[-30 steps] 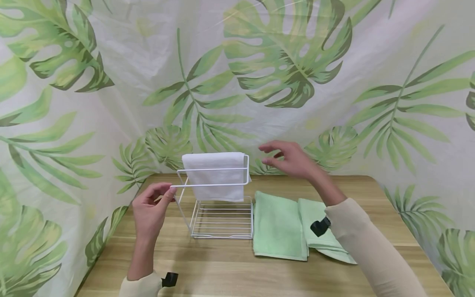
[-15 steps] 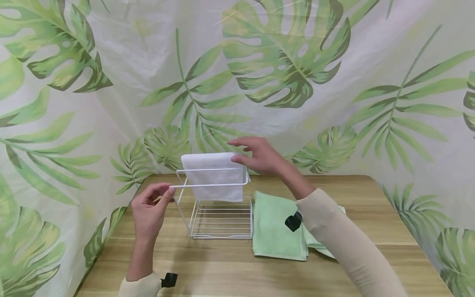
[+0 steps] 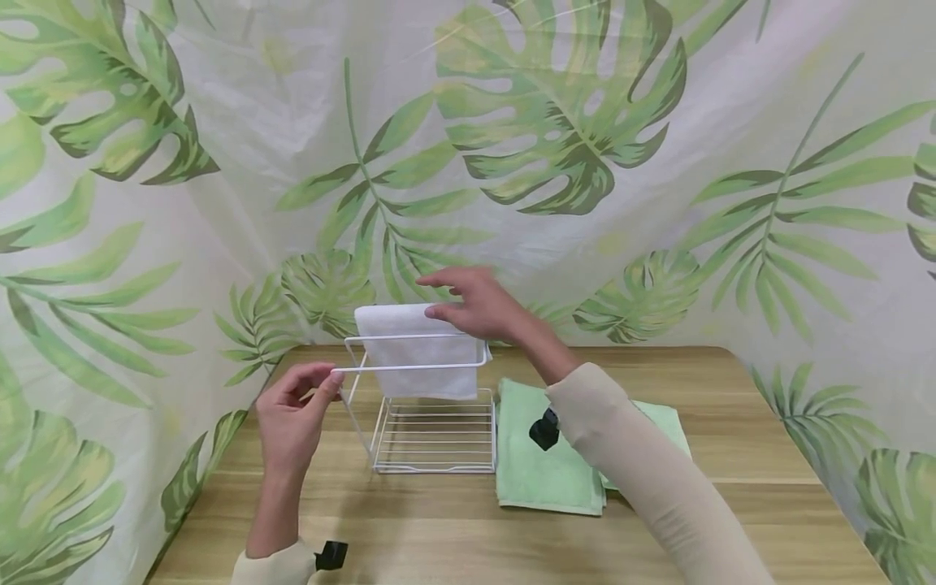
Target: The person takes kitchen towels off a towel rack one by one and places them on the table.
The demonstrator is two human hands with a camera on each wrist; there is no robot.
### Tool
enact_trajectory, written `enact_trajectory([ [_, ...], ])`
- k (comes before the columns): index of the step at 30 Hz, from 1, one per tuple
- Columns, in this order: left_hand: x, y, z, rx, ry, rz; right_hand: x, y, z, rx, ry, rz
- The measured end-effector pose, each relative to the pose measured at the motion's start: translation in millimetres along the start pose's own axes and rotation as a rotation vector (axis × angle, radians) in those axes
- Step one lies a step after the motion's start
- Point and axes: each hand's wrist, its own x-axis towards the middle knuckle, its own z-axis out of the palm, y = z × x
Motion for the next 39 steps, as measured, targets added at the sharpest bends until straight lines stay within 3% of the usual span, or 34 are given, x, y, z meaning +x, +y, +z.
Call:
enact_trajectory([
  [6, -0.6, -0.6, -1.2, -0.007, 0.005, 0.012, 10, 0, 7, -0.006, -0.003, 0.047],
  [12, -1.3, 0.3, 0.3, 0.025, 0.008, -0.018, 13, 7, 15, 0.022, -0.033, 0.113],
  [20, -0.8, 0.6, 2.4, 0.030, 0.011, -0.024, 12, 12, 18, -0.046, -0.074, 0.063],
  [33, -1.2, 1.2, 3.6, 0.042, 0.001, -0.030, 12, 14, 21, -0.087, -0.095, 0.140],
  [39, -1.1, 0.7, 3.0, 0.032, -0.001, -0.018, 12, 13, 23, -0.124, -0.067, 0.159],
])
